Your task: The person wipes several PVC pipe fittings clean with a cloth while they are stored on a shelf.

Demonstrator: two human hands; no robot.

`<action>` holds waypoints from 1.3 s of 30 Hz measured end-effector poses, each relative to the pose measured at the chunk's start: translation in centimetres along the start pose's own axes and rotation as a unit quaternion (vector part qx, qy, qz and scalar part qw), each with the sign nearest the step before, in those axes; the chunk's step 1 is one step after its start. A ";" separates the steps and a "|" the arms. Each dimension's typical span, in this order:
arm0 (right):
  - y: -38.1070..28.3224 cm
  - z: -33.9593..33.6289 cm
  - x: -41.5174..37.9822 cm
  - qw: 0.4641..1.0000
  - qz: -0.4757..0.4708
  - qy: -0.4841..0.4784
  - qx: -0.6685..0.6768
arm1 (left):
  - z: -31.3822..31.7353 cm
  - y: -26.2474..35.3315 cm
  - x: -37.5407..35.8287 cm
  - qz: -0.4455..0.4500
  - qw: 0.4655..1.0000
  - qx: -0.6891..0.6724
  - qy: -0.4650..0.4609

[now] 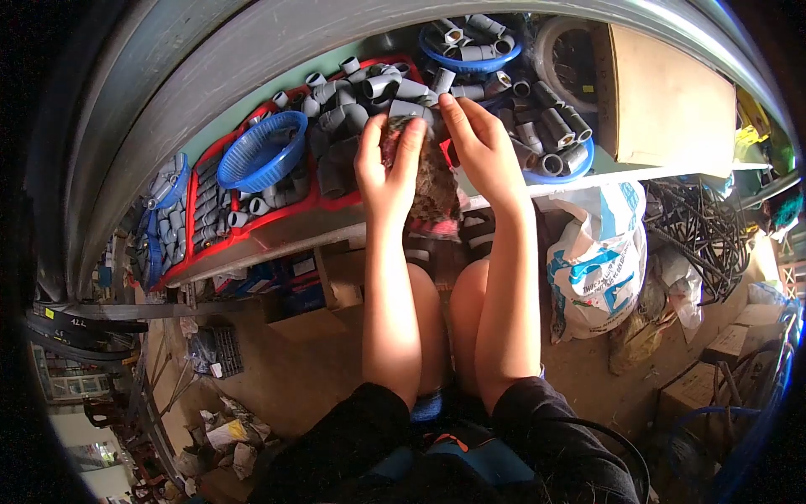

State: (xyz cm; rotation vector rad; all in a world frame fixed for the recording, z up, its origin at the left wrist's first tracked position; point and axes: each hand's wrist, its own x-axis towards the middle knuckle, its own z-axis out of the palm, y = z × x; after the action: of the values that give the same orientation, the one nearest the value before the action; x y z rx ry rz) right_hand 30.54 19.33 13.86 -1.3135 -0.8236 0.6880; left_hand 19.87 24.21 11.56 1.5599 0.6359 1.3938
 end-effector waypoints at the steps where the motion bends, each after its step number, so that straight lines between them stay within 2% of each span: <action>1: 0.1 -0.2 0.1 1.000 0.009 -0.017 -0.002 | 0.0 -0.1 -0.1 -0.026 1.000 -0.010 0.006; 3: 0.2 -0.6 0.3 0.998 0.027 -0.051 -0.005 | -0.3 -0.4 0.0 -0.002 1.000 0.023 0.021; 5: 0.2 0.2 -0.1 0.999 -0.014 -0.049 0.020 | -0.6 -0.5 0.2 0.011 0.999 0.038 0.026; 7: 0.1 0.3 -0.4 0.998 -0.032 -0.050 0.008 | -0.4 -0.3 0.2 0.008 1.000 -0.004 0.023; 8: 0.2 0.1 -0.2 0.998 -0.021 -0.061 -0.004 | -0.3 -0.2 0.2 0.006 0.999 -0.024 0.021; 10: -0.7 0.0 -0.1 0.996 0.001 -0.084 -0.028 | -0.1 0.1 0.4 0.087 0.996 0.027 0.006; 11: -0.9 0.3 -0.5 0.999 0.011 -0.043 -0.013 | -0.1 -0.1 0.4 0.086 0.996 0.032 0.002; 15: -0.4 0.2 0.2 0.994 0.084 -0.024 -0.068 | 0.2 -0.5 0.3 0.084 0.995 0.035 0.033; 18: 0.5 0.5 0.5 0.997 0.051 -0.013 -0.064 | 0.3 -0.4 0.2 0.073 0.993 0.068 0.065; 19: 1.1 1.2 0.5 1.000 0.000 -0.003 0.001 | 0.4 -0.9 0.2 0.067 0.993 0.069 0.071; 22: 1.6 2.1 0.4 0.996 -0.075 0.016 0.053 | 0.4 -0.9 0.3 0.057 0.995 0.041 0.073; 23: 1.4 1.6 0.3 0.997 -0.070 -0.004 0.035 | 0.7 -0.7 0.0 0.034 0.995 -0.017 0.090; 26: 0.9 0.3 0.4 0.998 0.017 -0.058 -0.007 | 1.2 -0.7 0.0 0.088 0.993 -0.009 0.078; 27: 0.4 0.7 0.1 1.000 -0.019 -0.003 0.005 | 1.1 -0.4 -0.1 0.060 0.996 -0.024 0.054; 30: 0.9 1.2 0.6 0.994 0.036 0.036 0.099 | 1.0 -0.3 -0.1 0.068 0.997 0.024 0.010; 32: 1.5 1.3 0.5 0.989 0.095 0.065 0.093 | 1.2 -0.6 -0.1 0.006 0.998 -0.057 0.029; 34: 1.9 2.3 0.7 0.989 0.071 0.072 0.110 | 1.4 -0.4 0.3 0.035 0.997 -0.044 0.060; 36: 2.2 3.2 0.9 0.994 -0.060 0.047 0.073 | 1.1 -1.3 0.8 0.066 0.993 0.057 0.082; 38: 2.4 3.8 1.0 0.985 -0.071 0.078 0.139 | 1.2 -1.7 0.7 0.075 0.991 0.049 0.103; 39: 2.3 3.5 1.1 0.982 -0.091 0.045 0.158 | 1.3 -1.7 0.5 0.071 0.990 0.048 0.109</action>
State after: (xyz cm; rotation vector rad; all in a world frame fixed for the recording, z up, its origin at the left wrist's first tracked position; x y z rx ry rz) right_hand 28.28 22.44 11.95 -0.9629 -0.7168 0.5818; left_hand 21.50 24.99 10.40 1.5659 0.7432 1.6778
